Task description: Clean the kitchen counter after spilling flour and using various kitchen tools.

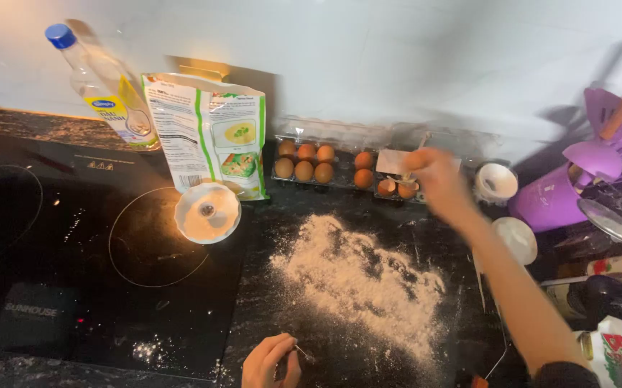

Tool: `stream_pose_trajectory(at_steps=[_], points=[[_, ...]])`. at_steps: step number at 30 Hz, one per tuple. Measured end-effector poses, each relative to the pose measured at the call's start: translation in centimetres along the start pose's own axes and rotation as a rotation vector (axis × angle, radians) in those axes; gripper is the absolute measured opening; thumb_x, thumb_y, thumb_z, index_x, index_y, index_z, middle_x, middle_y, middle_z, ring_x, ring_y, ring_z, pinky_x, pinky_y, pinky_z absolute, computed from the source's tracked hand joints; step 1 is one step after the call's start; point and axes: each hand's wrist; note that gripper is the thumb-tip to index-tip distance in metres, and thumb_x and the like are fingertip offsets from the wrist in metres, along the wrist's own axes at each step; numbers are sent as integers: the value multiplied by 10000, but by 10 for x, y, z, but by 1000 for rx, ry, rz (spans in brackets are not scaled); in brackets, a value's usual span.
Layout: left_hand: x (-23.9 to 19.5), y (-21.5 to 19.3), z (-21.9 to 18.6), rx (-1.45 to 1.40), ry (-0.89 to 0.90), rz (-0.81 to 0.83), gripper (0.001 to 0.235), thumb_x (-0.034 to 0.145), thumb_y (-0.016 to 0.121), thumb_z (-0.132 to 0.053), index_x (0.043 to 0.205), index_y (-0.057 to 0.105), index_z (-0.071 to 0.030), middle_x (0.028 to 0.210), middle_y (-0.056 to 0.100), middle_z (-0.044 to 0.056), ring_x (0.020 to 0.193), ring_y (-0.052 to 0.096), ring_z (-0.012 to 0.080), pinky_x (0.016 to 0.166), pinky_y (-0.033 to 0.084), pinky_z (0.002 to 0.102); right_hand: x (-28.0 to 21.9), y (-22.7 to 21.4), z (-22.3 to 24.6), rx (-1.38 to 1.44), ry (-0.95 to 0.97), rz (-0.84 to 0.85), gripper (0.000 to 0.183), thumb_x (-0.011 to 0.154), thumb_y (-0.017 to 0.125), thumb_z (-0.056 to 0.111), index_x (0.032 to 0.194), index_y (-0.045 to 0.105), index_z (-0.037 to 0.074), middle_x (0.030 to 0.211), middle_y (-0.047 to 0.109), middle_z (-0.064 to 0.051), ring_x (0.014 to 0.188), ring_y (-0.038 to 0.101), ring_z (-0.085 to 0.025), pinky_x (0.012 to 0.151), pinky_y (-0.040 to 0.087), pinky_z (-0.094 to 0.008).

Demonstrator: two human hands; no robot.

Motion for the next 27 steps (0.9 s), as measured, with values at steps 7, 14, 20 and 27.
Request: stream_pose_trajectory(at_steps=[7, 14, 20, 27], points=[[-26, 17, 28, -10, 33, 1, 371, 773, 778, 9, 1110, 633, -48, 937, 762, 161, 799, 804, 230, 702, 675, 351, 24, 158, 3, -379, -248, 106, 484, 884, 724, 173, 1290, 571, -42, 1242, 599, -176, 1109, 567, -363, 976, 483, -458], [-122, 32, 137, -37, -103, -17, 457, 807, 809, -77, 1218, 610, -68, 996, 766, 121, 744, 796, 140, 625, 664, 285, 23, 194, -8, -475, -282, -67, 416, 944, 699, 154, 1287, 570, -43, 1305, 535, -177, 1150, 538, -349, 1017, 469, -480], [-137, 32, 159, -16, -79, -22, 487, 808, 796, -80, 1256, 606, -72, 995, 760, 104, 714, 773, 125, 582, 648, 256, 11, 162, 15, -342, -206, -55, 367, 905, 717, 141, 1236, 613, 21, 1370, 497, -186, 1196, 530, -364, 992, 464, -498], [-72, 8, 89, 118, -263, -19, 191, 793, 789, -77, 965, 707, -90, 958, 711, 64, 795, 732, 143, 693, 608, 280, -56, 83, 74, 254, 334, -180, 385, 947, 692, 183, 1317, 642, 86, 1214, 711, -93, 1028, 729, -208, 884, 585, -334]])
Point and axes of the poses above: each hand's wrist, its own x-axis towards the middle knuckle, its own y-axis out of the palm, z = x × y
